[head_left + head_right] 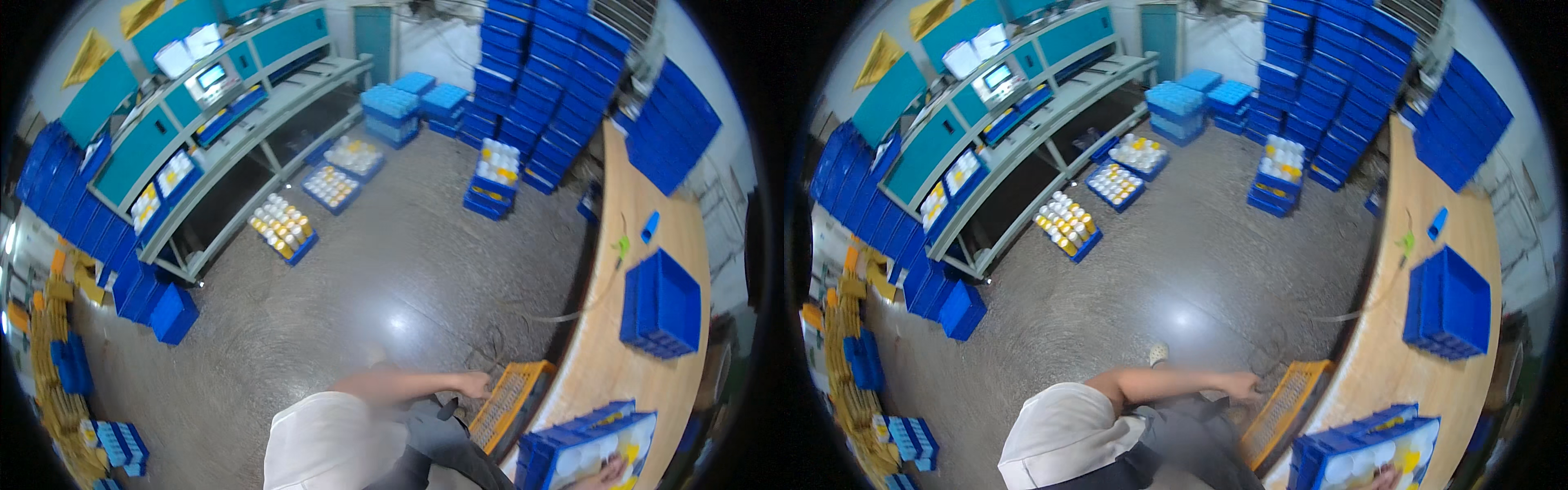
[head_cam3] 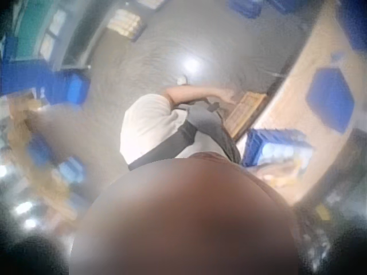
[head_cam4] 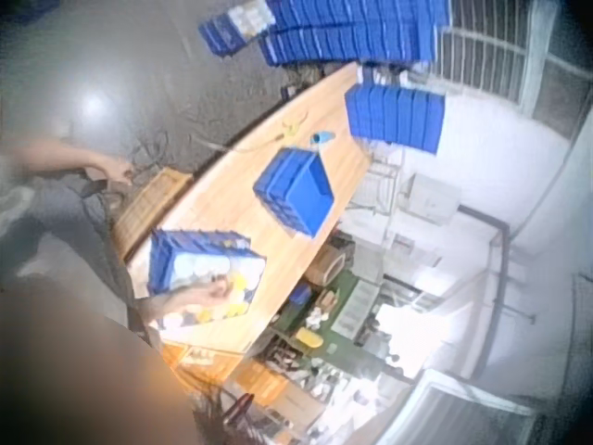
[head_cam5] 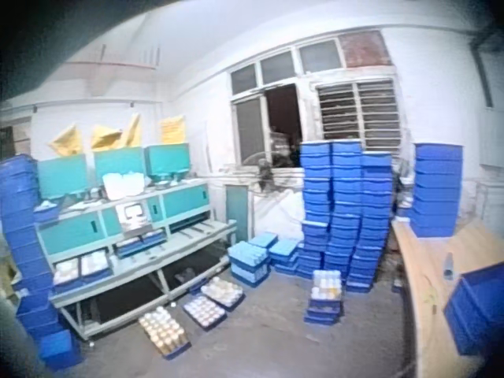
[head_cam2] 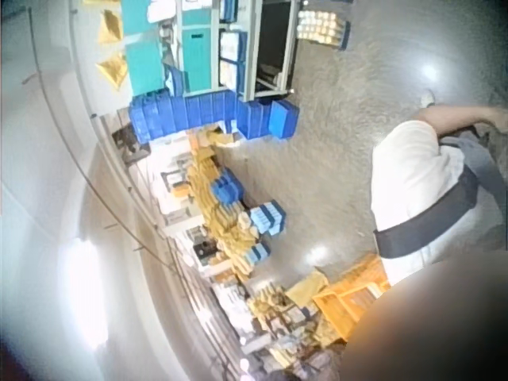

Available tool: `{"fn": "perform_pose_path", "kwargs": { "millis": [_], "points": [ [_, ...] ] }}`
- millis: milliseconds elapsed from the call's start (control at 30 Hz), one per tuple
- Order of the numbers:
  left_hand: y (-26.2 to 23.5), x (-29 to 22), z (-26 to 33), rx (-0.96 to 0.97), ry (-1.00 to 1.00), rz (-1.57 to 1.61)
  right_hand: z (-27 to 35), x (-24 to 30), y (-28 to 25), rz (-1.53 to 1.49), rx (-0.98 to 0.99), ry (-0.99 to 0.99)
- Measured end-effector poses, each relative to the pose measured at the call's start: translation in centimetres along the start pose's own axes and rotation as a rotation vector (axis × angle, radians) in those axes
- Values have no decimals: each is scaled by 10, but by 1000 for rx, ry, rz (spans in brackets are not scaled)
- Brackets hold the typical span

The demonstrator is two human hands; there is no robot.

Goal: The person repeatedly picks up stacks of white and yellow plastic cups and places them one by one into blue trays. They move between a wooden table and a nearby machine, filling multiple trays and occasionally carrying them to other locations.

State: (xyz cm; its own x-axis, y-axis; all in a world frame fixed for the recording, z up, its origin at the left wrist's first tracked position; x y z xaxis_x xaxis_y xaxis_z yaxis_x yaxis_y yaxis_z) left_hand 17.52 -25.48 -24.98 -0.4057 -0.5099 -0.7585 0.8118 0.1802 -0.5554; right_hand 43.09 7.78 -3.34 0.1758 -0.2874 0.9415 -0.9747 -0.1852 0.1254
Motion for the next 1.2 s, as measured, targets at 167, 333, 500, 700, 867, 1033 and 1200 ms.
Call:
{"fn": "perform_pose_path", "kwargs": {
  "millis": [167, 333, 500, 700, 867, 1033, 1200],
  "points": [
    [-54, 224, 154, -272, -308, 43, 193, 10, 277, -43, 489, 179],
    [-142, 347, 325, -717, -559, 4, 384, 56, 499, -229, 966, 314],
    [-187, 386, 497, -1070, -862, 334, 558, 101, 661, -246, 1391, 306],
    [-140, 522, 606, -864, -1005, 377, 784, 111, 806, -284, 1718, 374],
    [-107, 603, 719, -900, -1265, 494, 970, 129, 927, -214, 1819, 341],
    [-112, 596, 864, -1672, -1511, 1306, 1192, 206, 995, -203, 2176, 160],
    [-86, 603, 924, -1833, -1663, 1893, 1412, 289, 1004, -410, 2558, -10]
  ]
}}
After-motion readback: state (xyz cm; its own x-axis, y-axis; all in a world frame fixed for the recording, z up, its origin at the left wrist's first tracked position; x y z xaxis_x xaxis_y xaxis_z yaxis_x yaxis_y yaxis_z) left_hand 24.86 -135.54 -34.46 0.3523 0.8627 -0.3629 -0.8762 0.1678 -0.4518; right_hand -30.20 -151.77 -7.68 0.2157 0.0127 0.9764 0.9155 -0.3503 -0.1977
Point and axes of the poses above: each hand's wrist, its own z-axis away from the middle knuckle, its own y-axis out of the palm, x = y × z, the point moved 6 cm from there along -z, towards the middle knuckle, and after that the axes turned 10 degrees about -z, right-handed, at the moved point
